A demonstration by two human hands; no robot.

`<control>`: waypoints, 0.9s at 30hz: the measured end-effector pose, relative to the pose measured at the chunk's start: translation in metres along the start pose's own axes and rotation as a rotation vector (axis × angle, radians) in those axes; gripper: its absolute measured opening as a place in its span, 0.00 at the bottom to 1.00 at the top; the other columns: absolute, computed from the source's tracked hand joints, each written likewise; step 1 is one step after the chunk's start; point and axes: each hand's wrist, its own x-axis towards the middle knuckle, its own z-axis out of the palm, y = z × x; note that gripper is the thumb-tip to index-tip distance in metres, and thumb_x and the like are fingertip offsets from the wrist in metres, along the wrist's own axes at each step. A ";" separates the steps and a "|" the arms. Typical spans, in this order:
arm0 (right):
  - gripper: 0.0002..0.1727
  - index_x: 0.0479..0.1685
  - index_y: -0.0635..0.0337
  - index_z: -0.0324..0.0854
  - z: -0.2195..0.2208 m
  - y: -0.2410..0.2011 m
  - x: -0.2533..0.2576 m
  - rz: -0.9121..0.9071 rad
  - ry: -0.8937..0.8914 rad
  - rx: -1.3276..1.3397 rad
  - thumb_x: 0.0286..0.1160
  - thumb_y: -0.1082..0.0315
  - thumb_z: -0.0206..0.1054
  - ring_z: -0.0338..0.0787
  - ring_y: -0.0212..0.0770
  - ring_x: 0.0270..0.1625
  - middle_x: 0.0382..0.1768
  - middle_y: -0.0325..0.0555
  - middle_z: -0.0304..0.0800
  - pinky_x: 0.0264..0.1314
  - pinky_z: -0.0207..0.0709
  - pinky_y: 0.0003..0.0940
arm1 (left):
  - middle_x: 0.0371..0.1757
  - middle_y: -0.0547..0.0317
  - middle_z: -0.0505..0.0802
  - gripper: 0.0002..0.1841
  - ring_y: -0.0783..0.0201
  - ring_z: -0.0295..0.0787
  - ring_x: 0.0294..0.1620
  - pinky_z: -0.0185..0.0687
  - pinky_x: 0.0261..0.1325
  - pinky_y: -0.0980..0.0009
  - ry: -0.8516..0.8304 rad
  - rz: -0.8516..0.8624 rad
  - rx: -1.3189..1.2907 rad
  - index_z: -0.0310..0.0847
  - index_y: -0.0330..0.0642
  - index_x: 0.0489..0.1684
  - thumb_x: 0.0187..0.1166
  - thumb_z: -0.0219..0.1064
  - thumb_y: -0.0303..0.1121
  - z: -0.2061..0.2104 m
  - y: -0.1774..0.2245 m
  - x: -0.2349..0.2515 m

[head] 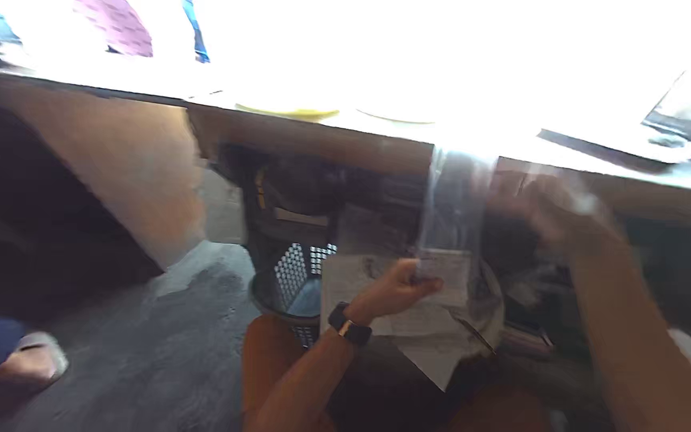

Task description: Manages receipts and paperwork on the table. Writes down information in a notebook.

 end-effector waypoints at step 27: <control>0.18 0.29 0.44 0.75 0.085 -0.052 -0.105 -0.305 0.073 -0.032 0.93 0.57 0.49 0.80 0.17 0.46 0.41 0.25 0.81 0.50 0.76 0.13 | 0.42 0.53 0.96 0.15 0.70 0.93 0.44 0.90 0.52 0.72 -0.268 0.016 0.249 0.81 0.29 0.51 0.69 0.76 0.23 0.036 0.083 -0.001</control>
